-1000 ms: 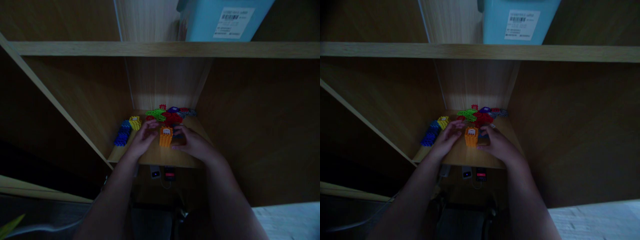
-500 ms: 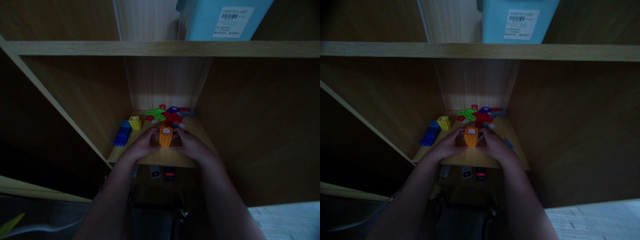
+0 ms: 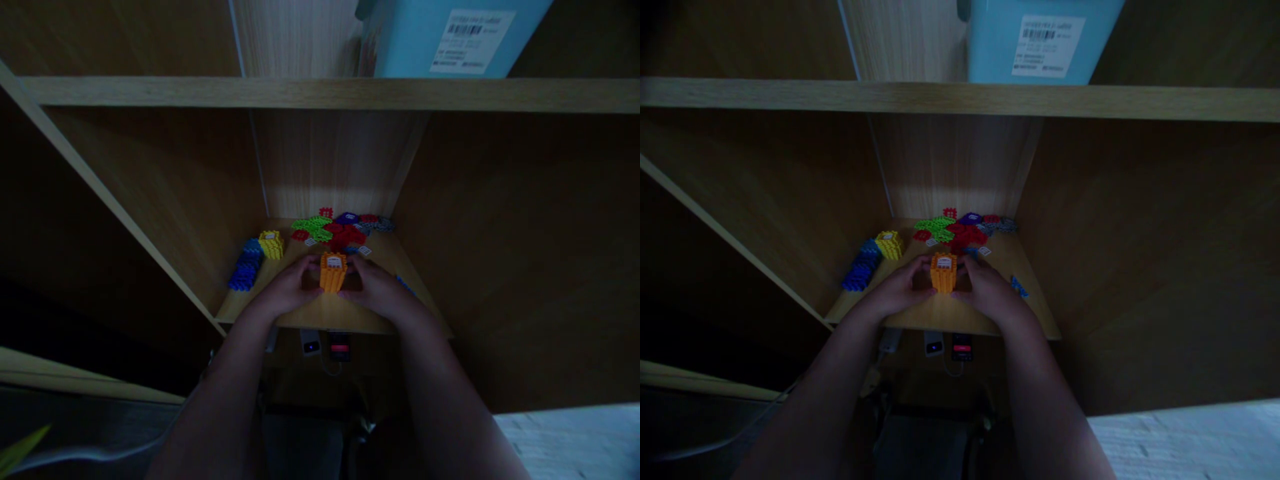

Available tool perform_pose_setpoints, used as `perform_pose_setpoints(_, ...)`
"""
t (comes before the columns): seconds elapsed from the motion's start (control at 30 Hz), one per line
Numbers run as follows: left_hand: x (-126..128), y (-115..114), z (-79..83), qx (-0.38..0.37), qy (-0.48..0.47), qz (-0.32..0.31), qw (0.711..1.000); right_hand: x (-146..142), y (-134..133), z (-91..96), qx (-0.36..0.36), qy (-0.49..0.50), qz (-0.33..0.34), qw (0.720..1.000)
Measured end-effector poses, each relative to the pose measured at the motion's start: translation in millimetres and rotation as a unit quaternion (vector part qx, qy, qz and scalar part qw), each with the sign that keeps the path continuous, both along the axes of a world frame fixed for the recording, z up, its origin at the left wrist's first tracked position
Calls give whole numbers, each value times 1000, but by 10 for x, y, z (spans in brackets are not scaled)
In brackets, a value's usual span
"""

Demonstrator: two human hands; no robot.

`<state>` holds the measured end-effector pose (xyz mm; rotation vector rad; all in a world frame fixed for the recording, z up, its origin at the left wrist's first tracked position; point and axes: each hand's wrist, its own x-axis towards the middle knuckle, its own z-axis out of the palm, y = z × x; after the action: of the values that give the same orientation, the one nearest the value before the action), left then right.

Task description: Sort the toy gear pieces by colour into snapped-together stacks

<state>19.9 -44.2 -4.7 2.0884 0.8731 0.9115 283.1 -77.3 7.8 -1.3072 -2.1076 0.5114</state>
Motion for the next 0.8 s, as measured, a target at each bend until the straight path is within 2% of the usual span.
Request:
perform_pose_setpoints(0.33,-12,24,-18,-3,-2,-7,1000,19,16,-14,-12,15,19,1000)
perform_pose_setpoints(0.8,-16,11,6,-16,-15,-28,999,4,13,-2,-11,15,12,1000)
